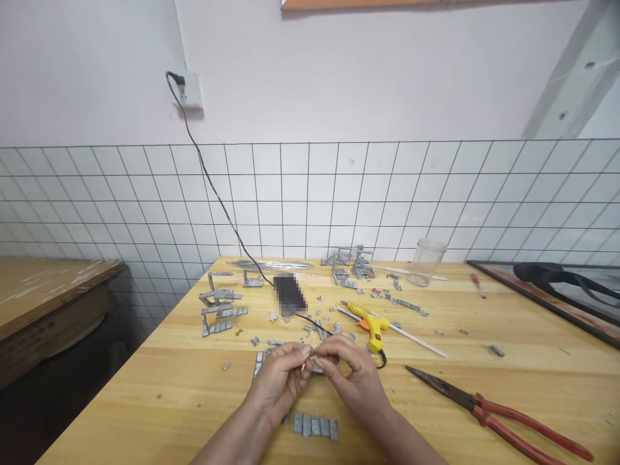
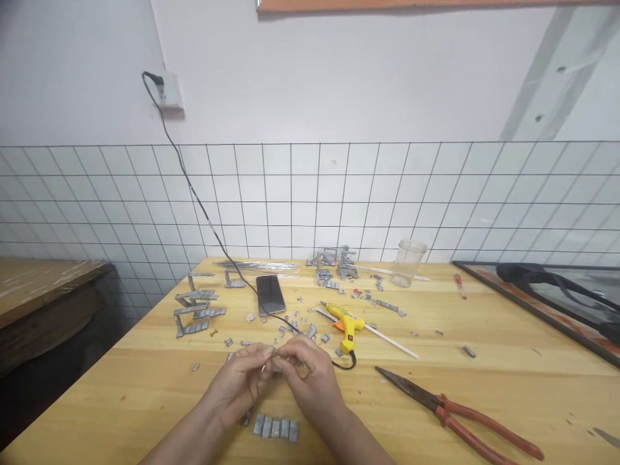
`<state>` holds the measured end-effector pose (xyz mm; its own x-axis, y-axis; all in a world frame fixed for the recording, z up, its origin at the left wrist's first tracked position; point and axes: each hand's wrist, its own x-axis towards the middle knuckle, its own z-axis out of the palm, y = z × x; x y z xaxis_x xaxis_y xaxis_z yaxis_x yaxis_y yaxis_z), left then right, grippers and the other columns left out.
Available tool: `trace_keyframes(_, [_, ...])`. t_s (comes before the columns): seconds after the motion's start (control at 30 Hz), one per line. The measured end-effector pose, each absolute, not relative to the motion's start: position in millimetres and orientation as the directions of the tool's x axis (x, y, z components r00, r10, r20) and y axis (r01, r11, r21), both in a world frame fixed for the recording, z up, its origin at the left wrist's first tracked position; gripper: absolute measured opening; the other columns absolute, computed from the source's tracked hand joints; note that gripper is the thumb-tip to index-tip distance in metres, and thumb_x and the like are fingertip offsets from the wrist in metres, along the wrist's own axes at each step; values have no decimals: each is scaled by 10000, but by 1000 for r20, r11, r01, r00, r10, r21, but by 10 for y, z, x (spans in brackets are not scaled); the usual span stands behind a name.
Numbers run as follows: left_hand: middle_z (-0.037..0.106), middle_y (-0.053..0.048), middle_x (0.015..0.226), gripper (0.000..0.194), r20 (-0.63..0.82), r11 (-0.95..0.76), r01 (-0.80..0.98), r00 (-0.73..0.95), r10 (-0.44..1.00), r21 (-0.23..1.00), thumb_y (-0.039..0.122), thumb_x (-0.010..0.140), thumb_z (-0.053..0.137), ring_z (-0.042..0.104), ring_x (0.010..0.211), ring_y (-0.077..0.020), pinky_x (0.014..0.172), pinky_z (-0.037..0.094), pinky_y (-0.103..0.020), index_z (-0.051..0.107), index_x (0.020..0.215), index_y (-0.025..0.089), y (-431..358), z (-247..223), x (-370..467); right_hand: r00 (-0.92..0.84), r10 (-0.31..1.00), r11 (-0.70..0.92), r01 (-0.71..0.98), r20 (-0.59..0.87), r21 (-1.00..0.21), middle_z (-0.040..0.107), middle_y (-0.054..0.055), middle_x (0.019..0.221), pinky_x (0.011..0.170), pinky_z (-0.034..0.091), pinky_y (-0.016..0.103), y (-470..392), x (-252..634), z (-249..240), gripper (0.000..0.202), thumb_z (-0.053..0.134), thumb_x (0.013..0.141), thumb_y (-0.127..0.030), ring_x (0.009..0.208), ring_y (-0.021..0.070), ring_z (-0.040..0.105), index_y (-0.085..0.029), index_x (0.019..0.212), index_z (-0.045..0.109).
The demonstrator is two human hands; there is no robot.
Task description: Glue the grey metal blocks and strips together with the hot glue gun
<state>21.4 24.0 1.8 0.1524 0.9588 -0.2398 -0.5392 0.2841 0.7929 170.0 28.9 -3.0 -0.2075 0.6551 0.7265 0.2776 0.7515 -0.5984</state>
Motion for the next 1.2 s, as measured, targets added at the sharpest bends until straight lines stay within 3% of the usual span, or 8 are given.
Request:
trace_keyframes(0.4, [574, 1, 484, 307, -133, 174, -420, 125, 983, 891, 356, 597, 803, 444, 449, -60, 443, 322, -164, 618, 517, 124, 191, -5, 272, -232, 654, 730, 443, 720, -521, 585, 38, 663, 585, 423, 293, 255, 1702, -78, 193, 480, 867, -140, 631, 179, 537, -195, 710, 576])
trace_keyframes(0.63, [596, -16, 494, 326, -103, 140, -375, 116, 988, 916, 414, 565, 811, 452, 457, -75, 464, 337, -187, 672, 558, 119, 201, 0, 288, -164, 744, 636, 467, 647, -614, 549, -2, 573, 502, 397, 248, 259, 1691, -44, 211, 476, 865, -193, 524, 152, 514, -206, 660, 524])
trace_keyframes(1.2, [603, -14, 478, 352, -154, 203, -383, 154, 976, 901, 416, 514, 836, 458, 427, -66, 460, 345, -182, 667, 606, 121, 224, -39, 296, -212, 846, 533, 376, 490, -758, 558, -7, 567, 529, 401, 253, 306, 1751, 40, 217, 509, 816, -241, 549, 156, 520, -201, 609, 562])
